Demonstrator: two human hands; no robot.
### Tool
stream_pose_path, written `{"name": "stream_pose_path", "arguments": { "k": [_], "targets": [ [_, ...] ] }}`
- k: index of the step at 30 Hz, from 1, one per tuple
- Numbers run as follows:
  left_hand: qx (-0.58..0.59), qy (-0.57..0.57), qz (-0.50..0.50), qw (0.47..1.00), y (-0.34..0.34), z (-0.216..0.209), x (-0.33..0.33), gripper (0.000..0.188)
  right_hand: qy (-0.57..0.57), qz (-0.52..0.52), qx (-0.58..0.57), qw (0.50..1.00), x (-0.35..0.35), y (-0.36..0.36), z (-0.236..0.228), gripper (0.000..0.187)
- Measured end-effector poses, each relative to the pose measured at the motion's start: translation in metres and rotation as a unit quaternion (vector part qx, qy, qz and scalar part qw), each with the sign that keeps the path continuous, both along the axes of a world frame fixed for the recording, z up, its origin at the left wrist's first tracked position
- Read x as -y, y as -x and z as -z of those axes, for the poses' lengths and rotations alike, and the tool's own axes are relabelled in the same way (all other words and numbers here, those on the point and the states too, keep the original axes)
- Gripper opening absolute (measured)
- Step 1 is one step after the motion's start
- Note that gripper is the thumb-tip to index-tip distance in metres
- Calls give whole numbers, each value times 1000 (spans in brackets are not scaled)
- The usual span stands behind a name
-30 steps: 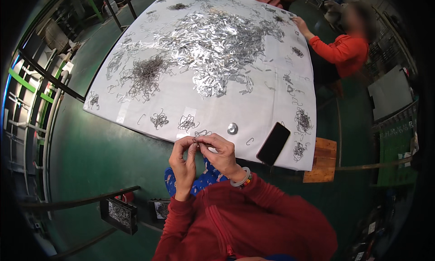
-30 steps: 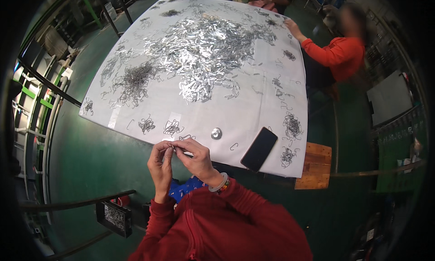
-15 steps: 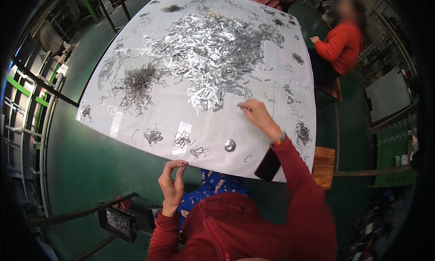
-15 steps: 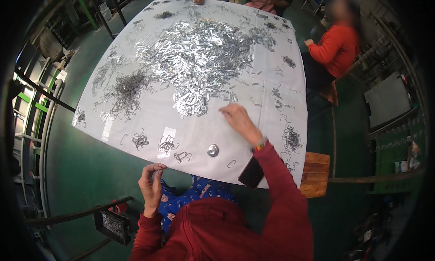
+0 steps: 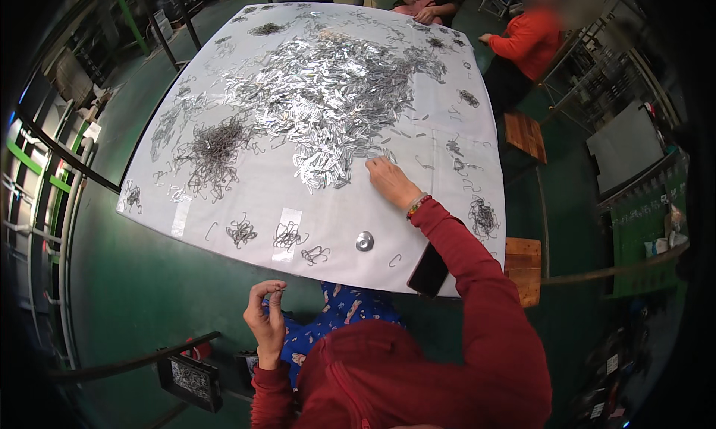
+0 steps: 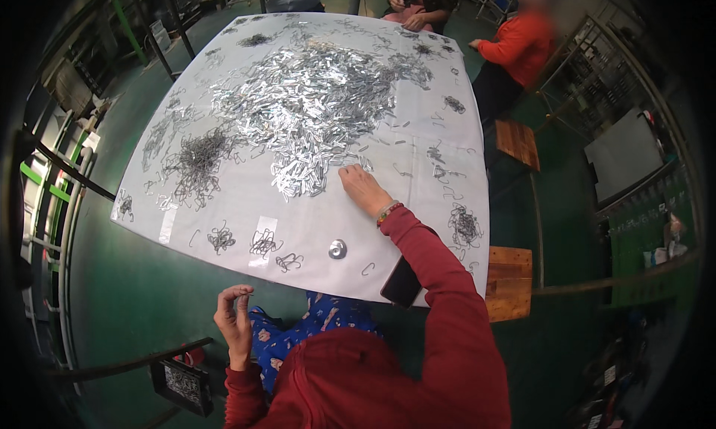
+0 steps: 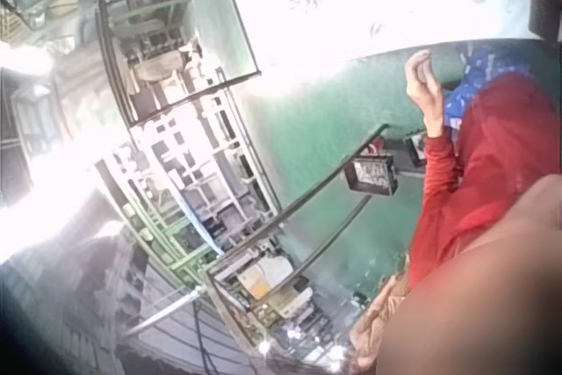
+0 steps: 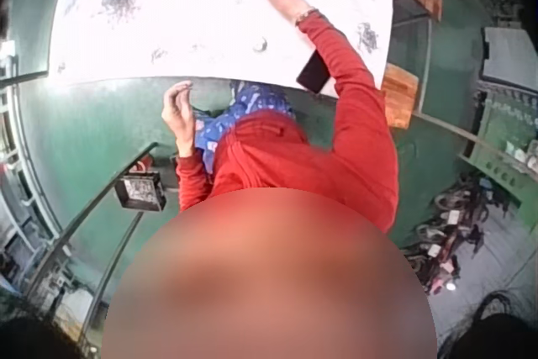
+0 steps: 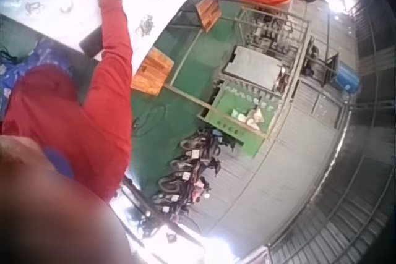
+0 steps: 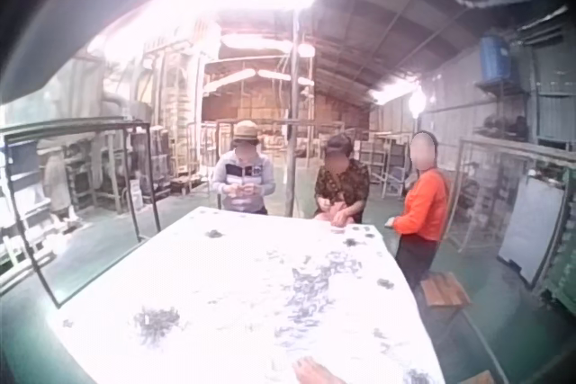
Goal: The person repeatedly picks small metal hooks and split rings from a white table, links them together by hand, and hangs the assembled chains onto a hanging rack. The person continues this one-at-a-time assembly throughout the clip.
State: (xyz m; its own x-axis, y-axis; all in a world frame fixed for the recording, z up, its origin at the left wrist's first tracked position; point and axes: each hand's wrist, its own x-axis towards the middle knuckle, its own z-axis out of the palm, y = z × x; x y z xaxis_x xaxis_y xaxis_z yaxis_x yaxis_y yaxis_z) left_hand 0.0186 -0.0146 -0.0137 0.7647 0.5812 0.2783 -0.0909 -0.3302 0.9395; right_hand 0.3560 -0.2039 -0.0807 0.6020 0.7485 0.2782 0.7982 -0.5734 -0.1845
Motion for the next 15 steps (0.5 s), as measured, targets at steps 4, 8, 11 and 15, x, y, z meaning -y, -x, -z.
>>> {"name": "stream_pose_path", "arguments": {
  "k": [4,8,11,15],
  "targets": [
    [10,5,-45,999,13,2,-7,5,-133,6,-48,990,-29,16,-19,12],
    [19,29,-57,998,16,-3,-14,5,-168,-16,-161,972,-65,58,-45,11],
    [-4,-7,-44,999,14,-10,-19,5,-254,-91,-335,903,-81,97,-69,17],
    [-39,-43,-8,998,14,-11,-20,9,-323,-126,-583,735,-98,157,-83,20]
  ]
}}
